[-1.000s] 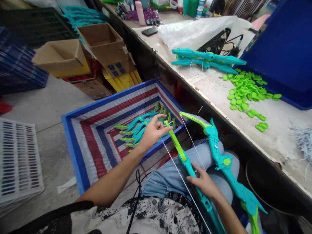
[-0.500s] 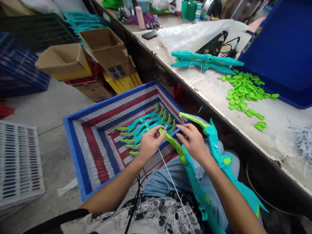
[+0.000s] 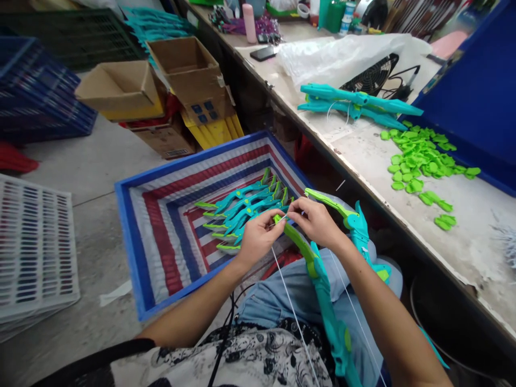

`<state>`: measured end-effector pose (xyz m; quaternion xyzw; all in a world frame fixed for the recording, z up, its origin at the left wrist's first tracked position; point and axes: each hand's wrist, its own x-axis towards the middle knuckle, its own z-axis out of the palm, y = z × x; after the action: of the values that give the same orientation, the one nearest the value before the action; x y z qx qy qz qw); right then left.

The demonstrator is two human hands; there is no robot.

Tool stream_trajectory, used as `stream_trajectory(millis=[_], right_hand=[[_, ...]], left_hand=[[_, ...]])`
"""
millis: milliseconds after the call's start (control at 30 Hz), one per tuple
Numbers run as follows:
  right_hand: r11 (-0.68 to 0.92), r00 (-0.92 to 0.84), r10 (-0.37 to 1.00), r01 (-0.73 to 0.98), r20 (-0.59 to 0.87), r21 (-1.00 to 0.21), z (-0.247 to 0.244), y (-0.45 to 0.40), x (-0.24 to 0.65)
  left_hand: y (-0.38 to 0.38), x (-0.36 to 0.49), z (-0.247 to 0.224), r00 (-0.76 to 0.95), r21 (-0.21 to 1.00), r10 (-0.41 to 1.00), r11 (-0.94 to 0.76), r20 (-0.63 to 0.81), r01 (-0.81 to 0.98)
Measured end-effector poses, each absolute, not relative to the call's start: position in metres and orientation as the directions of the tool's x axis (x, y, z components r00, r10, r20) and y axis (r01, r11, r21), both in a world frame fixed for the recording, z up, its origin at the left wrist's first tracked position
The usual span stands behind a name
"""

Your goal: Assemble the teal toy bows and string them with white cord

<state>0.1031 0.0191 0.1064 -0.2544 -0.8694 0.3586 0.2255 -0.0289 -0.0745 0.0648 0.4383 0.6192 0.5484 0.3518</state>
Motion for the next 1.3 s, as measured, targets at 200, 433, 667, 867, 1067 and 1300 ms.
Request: stream_trajectory(millis=[200,433,667,867,1067,1300], right_hand=[[0.691,-0.655,0.678,0.413,0.334,-0.593,0.105,0.043,0.118],[0.346,0.001,0.920,0.469,0.393,-0.813,0.119,0.076,0.141],[0.655,-0.360,0.755,0.360,0.548,-0.665,0.079,-0.061,0.094],[0.559,-0.314,0.827,0.362,0.467,-0.746,0.049,-0.062,0.087],[0.482,-0.229,0.873,0.281,0.430,-0.830,0.068,-0.040,0.088],[0.499,-0.186,0.863,0.163,0.470,-0.851,0.080,-0.023,0.079]], left_hand=[[-0.075,-0.022,0.058,-0.343,0.981,0.923,-0.132,0.174,0.144],[-0.074,-0.011,0.065,-0.168,0.985,0.971,-0.164,0.170,0.047],[-0.047,-0.041,0.086,-0.160,0.944,0.963,0.168,-0.219,-0.283],[-0.055,-0.054,0.098,-0.280,0.963,0.954,-0.031,0.109,0.268],[-0.056,-0.042,0.093,-0.276,0.972,0.947,0.110,-0.166,-0.209],[-0.053,-0.048,0.109,-0.082,0.923,0.952,0.262,-0.296,-0.282]])
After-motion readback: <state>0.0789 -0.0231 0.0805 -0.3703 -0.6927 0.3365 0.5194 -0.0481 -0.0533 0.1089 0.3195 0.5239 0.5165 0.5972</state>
